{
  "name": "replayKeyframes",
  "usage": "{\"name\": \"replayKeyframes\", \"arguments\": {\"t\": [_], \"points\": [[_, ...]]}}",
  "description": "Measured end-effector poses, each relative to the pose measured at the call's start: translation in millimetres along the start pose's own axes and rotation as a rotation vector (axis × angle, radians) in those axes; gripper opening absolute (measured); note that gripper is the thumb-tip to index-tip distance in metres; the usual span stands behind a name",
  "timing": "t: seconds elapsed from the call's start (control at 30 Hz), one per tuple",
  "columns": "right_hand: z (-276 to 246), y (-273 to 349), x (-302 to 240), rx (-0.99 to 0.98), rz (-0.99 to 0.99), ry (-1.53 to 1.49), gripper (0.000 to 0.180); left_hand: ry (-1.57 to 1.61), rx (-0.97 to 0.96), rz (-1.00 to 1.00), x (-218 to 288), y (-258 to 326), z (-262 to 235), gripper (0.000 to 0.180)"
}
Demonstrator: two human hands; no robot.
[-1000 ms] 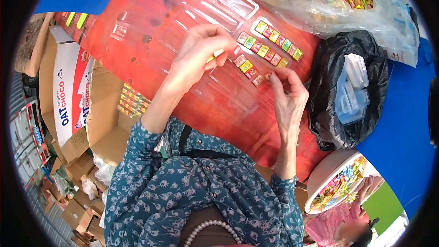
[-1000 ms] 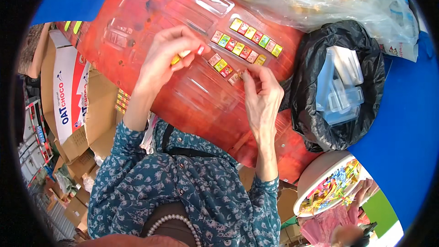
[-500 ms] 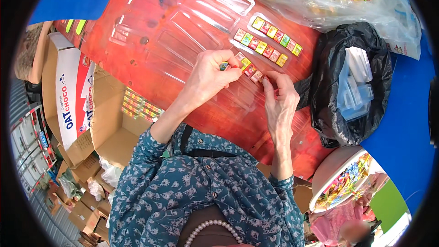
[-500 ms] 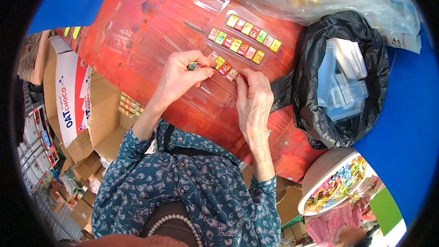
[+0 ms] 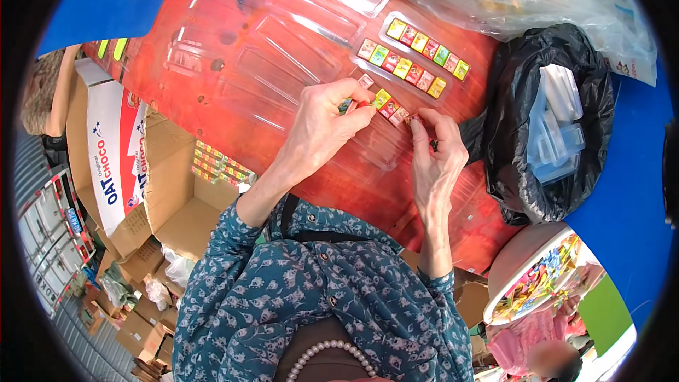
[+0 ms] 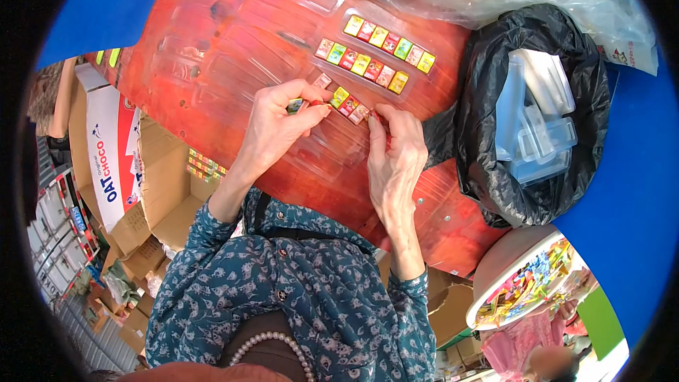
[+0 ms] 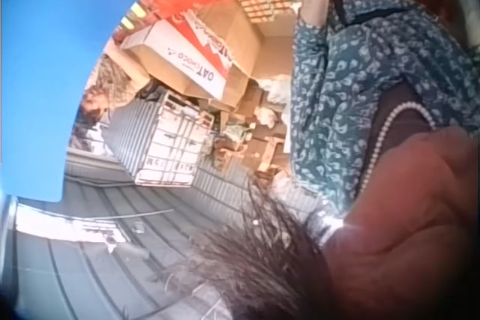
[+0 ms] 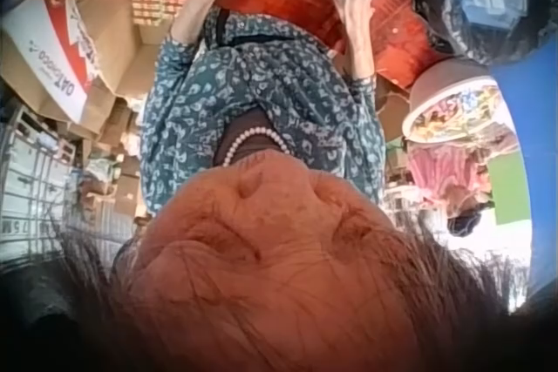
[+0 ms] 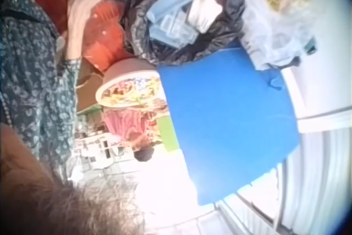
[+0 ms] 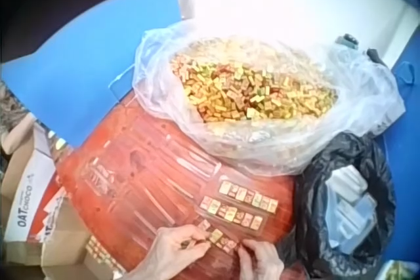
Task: Sort small wrapped candies from a large plastic bag into organized rows on a red work surface.
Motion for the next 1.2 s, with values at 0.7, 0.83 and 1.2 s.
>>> {"name": "replayKeyframes", "arguments": {"t": [0.7,0.83,1.2], "points": [[40,-25,-33,-0.013,-0.056,-0.187,0.011,0.131,0.098,0.032,3,3,-22,0.007],[41,-25,-37,0.054,-0.196,-0.041,0.012,0.101,0.112,0.015,2,3,-23,0.008],[32,-30,-21,0.081,-0.211,-0.018,0.011,-0.003,0.155,0.085,-1,-7,-14,0.007]]}}
Point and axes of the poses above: each hand's wrist, its own y-axis away from the middle knuckle, its own z-axis out of the palm, x = y × z, the point moved 2 cm from there along -y, towards the middle knuckle, and after that the axes turned 11 degrees about y, right-handed, at the moved point
